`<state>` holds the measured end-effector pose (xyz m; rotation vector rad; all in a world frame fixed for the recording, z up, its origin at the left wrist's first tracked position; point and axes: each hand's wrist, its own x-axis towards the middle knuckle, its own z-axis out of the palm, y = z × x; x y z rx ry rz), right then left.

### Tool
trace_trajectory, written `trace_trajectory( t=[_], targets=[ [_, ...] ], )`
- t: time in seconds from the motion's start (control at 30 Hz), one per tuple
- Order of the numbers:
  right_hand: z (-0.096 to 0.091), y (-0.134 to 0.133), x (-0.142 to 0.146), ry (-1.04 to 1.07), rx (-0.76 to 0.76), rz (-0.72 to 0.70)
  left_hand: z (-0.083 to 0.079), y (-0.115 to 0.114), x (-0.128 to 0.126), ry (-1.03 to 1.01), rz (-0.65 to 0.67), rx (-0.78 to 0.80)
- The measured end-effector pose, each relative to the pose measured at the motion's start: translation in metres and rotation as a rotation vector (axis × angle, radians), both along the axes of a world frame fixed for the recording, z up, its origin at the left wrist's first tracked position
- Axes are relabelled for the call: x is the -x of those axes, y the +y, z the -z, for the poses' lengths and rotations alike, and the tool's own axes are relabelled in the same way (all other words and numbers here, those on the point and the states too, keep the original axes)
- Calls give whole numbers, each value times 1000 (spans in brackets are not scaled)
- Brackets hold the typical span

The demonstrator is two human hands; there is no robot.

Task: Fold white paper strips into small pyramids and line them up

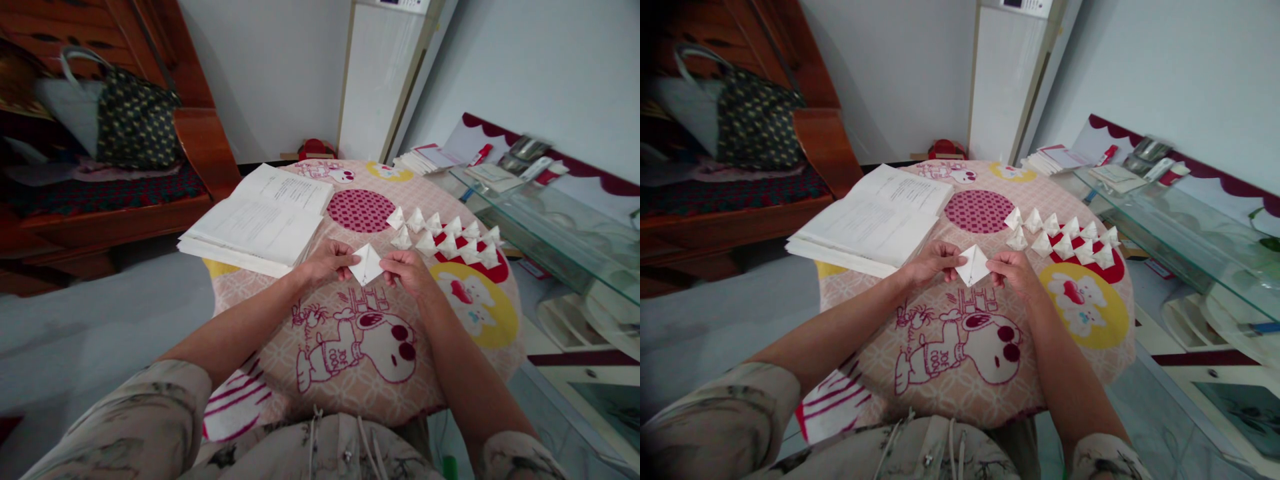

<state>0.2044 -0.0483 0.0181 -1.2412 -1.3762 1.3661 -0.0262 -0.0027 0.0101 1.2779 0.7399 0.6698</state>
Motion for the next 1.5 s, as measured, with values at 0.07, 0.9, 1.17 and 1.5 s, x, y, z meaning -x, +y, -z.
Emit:
trace_trajectory(
  t=[0.07, 0.9, 1.17, 1.5],
  targets=[
    [0, -1, 0, 0, -10, 10, -1, 0, 1, -2, -4, -3],
    [9, 2, 21, 138, -34, 202, 7, -4, -9, -35, -8, -168],
    [5, -1, 17, 111, -12, 74, 2, -7, -6, -157, -72, -230],
    [7, 0, 14, 103, -20, -135, -14, -15, -4, -246, 85, -280]
  ],
)
